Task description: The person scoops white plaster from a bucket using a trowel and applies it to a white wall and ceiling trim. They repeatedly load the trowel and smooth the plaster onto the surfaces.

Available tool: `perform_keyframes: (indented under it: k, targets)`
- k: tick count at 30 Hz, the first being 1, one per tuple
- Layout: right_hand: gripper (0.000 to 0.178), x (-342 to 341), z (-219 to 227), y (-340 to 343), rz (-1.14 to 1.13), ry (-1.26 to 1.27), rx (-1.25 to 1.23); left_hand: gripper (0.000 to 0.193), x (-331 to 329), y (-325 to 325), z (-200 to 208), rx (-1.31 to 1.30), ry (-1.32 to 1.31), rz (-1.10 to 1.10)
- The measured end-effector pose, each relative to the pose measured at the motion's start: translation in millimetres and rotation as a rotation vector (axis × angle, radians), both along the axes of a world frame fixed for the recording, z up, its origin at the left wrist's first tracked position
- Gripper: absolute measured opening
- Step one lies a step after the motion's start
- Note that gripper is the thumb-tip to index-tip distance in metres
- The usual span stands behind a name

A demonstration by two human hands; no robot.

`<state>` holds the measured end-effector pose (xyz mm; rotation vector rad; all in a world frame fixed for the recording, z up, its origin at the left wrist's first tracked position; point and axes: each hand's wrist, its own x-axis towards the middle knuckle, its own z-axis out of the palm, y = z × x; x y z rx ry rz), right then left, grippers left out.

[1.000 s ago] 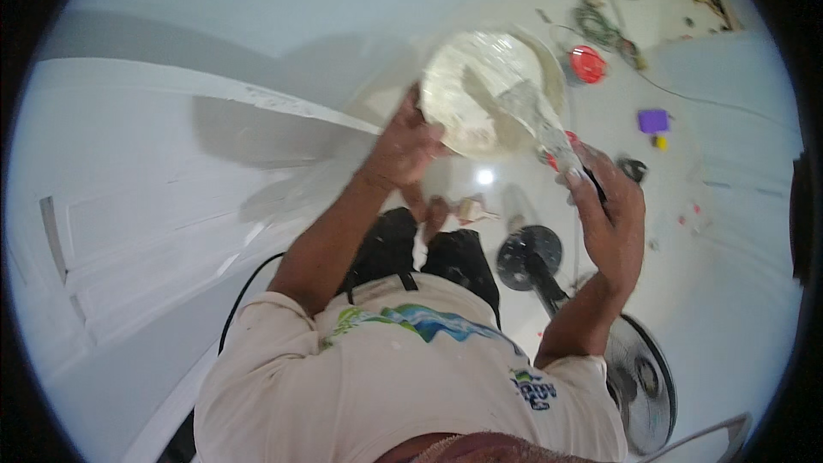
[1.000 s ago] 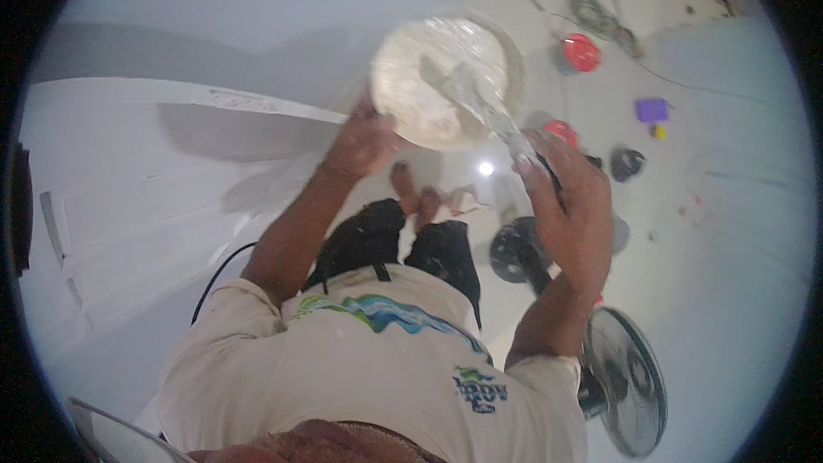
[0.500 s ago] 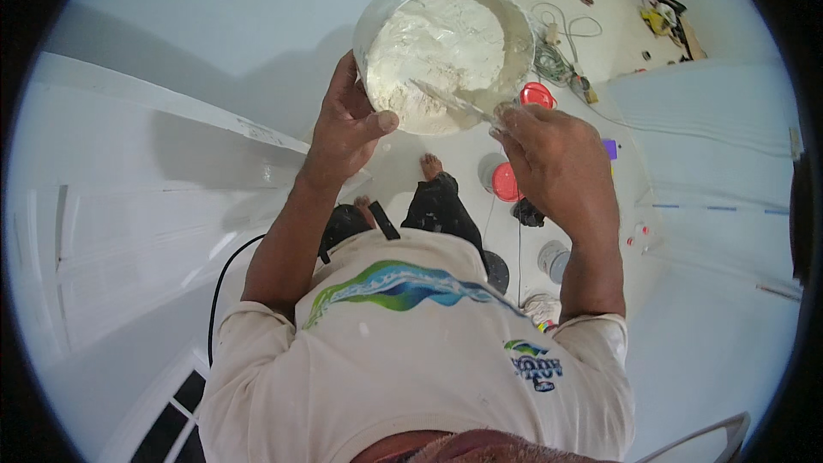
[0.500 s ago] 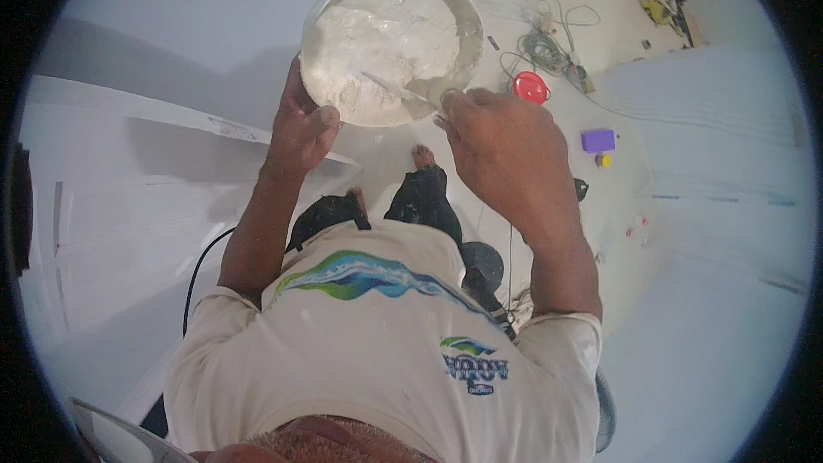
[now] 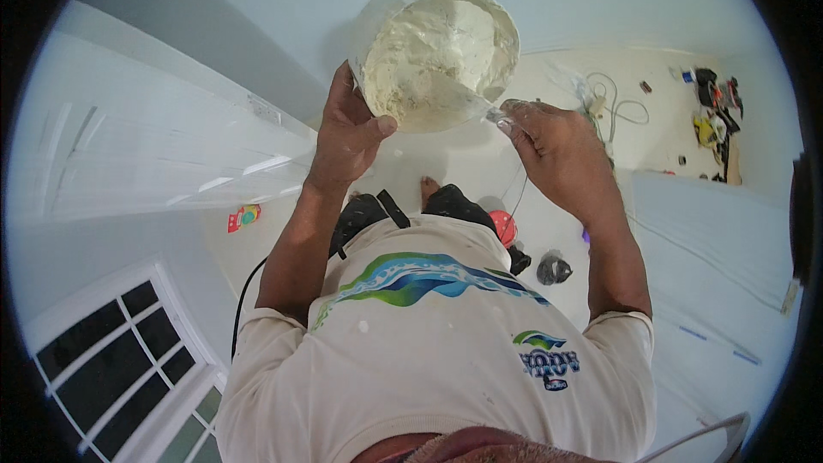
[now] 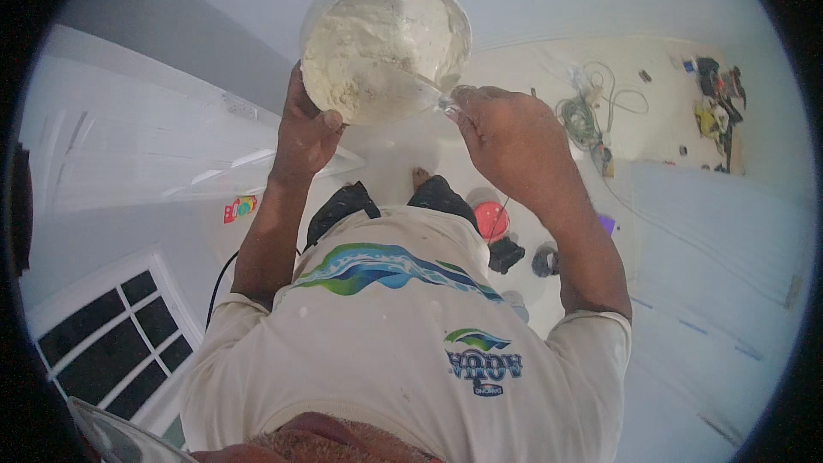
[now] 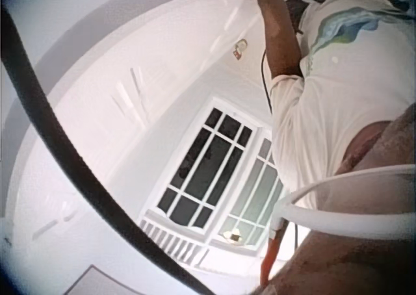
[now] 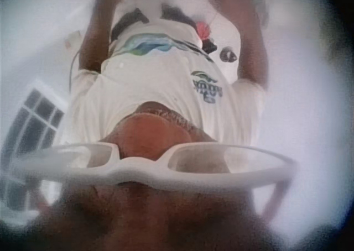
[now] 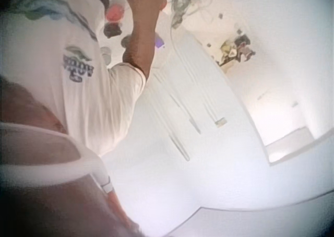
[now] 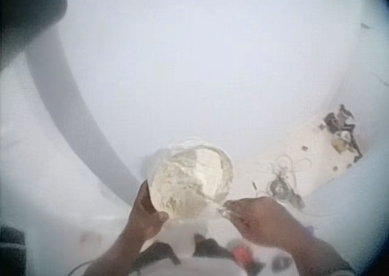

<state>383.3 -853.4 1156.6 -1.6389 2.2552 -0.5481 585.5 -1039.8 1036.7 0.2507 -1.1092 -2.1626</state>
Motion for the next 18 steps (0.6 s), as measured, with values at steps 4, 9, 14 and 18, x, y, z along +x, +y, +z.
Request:
perform_keyframes:
  k: [4,9,14,18]
  targets:
    - [0.024,1,2,-17,0.115,0.217,0.118,0.097,6,-2,-2,0.000,0.009,0.074]
    - [0.020,-7,-5,-31,0.172,-0.066,0.107,0.094,10,1,-17,0.102,0.046,0.117]
    - [0.019,3,-8,-51,0.277,0.007,-0.117,0.089,12,-3,-22,0.161,0.075,0.112]
    - [0.021,3,-11,-59,0.406,0.084,-0.047,0.089,13,-7,-20,0.159,0.058,0.099]
